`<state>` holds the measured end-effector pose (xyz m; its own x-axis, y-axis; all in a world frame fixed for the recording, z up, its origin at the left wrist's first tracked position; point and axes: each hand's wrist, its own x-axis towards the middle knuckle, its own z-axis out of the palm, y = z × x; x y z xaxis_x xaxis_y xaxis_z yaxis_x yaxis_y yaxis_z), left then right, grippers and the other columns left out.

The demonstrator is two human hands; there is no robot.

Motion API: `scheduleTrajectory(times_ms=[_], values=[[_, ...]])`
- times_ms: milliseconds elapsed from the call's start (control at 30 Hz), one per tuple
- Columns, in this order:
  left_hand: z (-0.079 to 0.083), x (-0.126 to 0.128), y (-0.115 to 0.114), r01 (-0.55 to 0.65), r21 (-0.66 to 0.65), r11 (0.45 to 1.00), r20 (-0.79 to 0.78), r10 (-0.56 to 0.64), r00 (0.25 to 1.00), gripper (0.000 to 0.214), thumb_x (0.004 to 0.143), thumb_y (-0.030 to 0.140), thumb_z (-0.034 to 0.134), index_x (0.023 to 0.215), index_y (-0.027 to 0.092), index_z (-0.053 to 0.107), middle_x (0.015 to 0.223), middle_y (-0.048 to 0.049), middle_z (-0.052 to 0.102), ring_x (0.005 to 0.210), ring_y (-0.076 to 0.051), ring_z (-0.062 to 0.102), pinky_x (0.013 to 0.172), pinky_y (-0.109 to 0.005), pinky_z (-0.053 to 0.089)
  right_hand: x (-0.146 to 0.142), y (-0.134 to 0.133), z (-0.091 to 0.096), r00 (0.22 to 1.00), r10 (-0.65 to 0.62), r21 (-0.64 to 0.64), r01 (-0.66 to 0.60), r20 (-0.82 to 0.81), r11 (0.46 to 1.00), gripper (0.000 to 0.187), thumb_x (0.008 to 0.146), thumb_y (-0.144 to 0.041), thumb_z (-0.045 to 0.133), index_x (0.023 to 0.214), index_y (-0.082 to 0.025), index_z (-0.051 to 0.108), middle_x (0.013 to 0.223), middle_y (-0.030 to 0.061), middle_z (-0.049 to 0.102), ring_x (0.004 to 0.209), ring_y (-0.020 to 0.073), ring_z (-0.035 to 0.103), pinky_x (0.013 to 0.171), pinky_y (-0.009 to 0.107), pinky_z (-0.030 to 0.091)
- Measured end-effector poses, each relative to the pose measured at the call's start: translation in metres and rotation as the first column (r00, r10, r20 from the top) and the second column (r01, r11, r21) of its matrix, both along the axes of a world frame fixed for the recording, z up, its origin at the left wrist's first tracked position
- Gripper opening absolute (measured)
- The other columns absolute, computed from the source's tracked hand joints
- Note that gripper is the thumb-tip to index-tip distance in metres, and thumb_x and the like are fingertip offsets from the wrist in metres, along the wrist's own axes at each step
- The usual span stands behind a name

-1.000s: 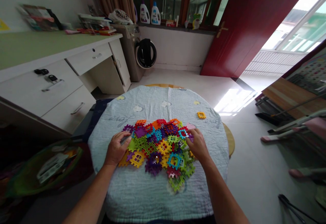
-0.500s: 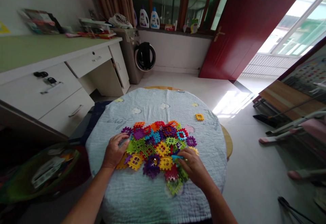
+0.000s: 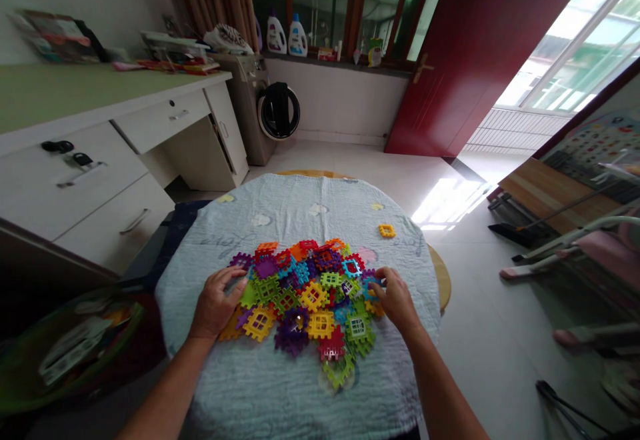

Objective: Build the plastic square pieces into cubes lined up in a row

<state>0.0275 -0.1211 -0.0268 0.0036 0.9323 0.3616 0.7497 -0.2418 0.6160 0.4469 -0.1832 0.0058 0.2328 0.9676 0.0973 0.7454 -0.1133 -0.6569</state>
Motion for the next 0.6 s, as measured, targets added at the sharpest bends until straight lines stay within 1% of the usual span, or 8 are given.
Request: scheduleTrajectory(times_ms=[67, 100, 167, 233, 333, 400, 500, 600], values=[[-0.001, -0.001, 0.0, 0.008, 0.0, 1.0, -0.002, -0.008, 1.0, 0.036, 0.083, 0.05, 0.051, 0.092, 0.02, 0.068, 0.104, -0.0085, 0.07, 0.105, -0.027, 0.062, 0.102, -0.044, 0.045, 0.002, -0.003, -0.002, 0.991, 0.004, 0.059, -0.011, 0.132, 0.998, 0.028, 0.075, -0.029, 0.062, 0.102, -0.021, 0.062, 0.109, 0.0108, 0.06, 0.103, 0.0275, 0.054, 0.091, 0.041, 0.042], [-0.001, -0.001, 0.0, 0.012, 0.001, 1.0, -0.005, -0.012, 1.0, 0.035, 0.083, 0.05, 0.051, 0.092, 0.02, 0.067, 0.105, -0.0086, 0.07, 0.105, -0.027, 0.062, 0.102, -0.044, 0.045, 0.002, -0.005, -0.002, 0.984, 0.019, 0.056, -0.029, 0.178, 0.998, 0.035, 0.074, -0.027, 0.062, 0.108, -0.021, 0.062, 0.115, 0.0117, 0.057, 0.108, 0.0286, 0.052, 0.094, 0.043, 0.04], [-0.002, -0.001, 0.0, 0.011, 0.019, 1.0, -0.018, -0.01, 1.0, 0.035, 0.084, 0.05, 0.051, 0.093, 0.02, 0.067, 0.107, -0.009, 0.068, 0.107, -0.027, 0.061, 0.103, -0.046, 0.043, 0.002, -0.009, -0.001, 0.969, 0.092, -0.014, -0.091, 0.228, 0.996, 0.048, 0.071, -0.022, 0.061, 0.118, -0.022, 0.06, 0.122, 0.0109, 0.055, 0.111, 0.0282, 0.049, 0.097, 0.042, 0.038], [-0.003, -0.001, 0.0, -0.014, 0.065, 0.998, -0.045, 0.017, 0.999, 0.036, 0.084, 0.05, 0.05, 0.094, 0.021, 0.067, 0.112, -0.0098, 0.066, 0.111, -0.028, 0.058, 0.106, -0.048, 0.04, 0.001, -0.01, 0.0, 0.953, 0.178, -0.118, -0.153, 0.244, 0.981, 0.055, 0.068, -0.015, 0.058, 0.122, -0.022, 0.058, 0.124, 0.0095, 0.055, 0.111, 0.0263, 0.049, 0.097, 0.039, 0.037], [-0.004, 0.0, 0.001, -0.061, 0.127, 0.99, -0.089, 0.072, 0.993, 0.038, 0.084, 0.052, 0.05, 0.096, 0.021, 0.067, 0.121, -0.0115, 0.061, 0.119, -0.031, 0.052, 0.11, -0.052, 0.035, 0.001, -0.007, 0.002, 0.936, 0.252, -0.237, -0.194, 0.245, 0.952, 0.053, 0.066, -0.011, 0.054, 0.118, -0.021, 0.06, 0.118, 0.0089, 0.057, 0.107, 0.0244, 0.049, 0.094, 0.035, 0.037], [-0.007, 0.0, 0.002, -0.064, 0.134, 0.989, -0.106, 0.079, 0.991, 0.039, 0.084, 0.053, 0.05, 0.099, 0.021, 0.067, 0.125, -0.0124, 0.059, 0.124, -0.032, 0.048, 0.111, -0.053, 0.033, 0.003, -0.004, 0.003, 0.93, 0.279, -0.269, -0.213, 0.238, 0.939, 0.047, 0.065, -0.012, 0.055, 0.111, -0.02, 0.061, 0.111, 0.0086, 0.057, 0.103, 0.0238, 0.049, 0.092, 0.034, 0.037], [-0.011, -0.001, 0.005, -0.019, 0.104, 0.994, -0.119, 0.032, 0.992, 0.039, 0.085, 0.051, 0.049, 0.1, 0.02, 0.066, 0.122, -0.0131, 0.061, 0.123, -0.031, 0.05, 0.11, -0.052, 0.036, 0.007, 0.004, 0.008, 0.93, 0.291, -0.247, -0.235, 0.225, 0.94, 0.043, 0.063, -0.014, 0.058, 0.106, -0.019, 0.059, 0.105, 0.0081, 0.056, 0.098, 0.0232, 0.048, 0.09, 0.034, 0.038], [-0.013, -0.002, 0.007, 0.025, 0.065, 0.998, -0.119, -0.017, 0.993, 0.037, 0.085, 0.05, 0.05, 0.098, 0.019, 0.066, 0.114, -0.0119, 0.065, 0.116, -0.029, 0.056, 0.108, -0.049, 0.04, 0.003, 0.018, 0.019, 0.931, 0.304, -0.153, -0.277, 0.199, 0.949, 0.044, 0.063, -0.013, 0.058, 0.107, -0.018, 0.054, 0.105, 0.0082, 0.054, 0.099, 0.0226, 0.048, 0.091, 0.034, 0.038]])
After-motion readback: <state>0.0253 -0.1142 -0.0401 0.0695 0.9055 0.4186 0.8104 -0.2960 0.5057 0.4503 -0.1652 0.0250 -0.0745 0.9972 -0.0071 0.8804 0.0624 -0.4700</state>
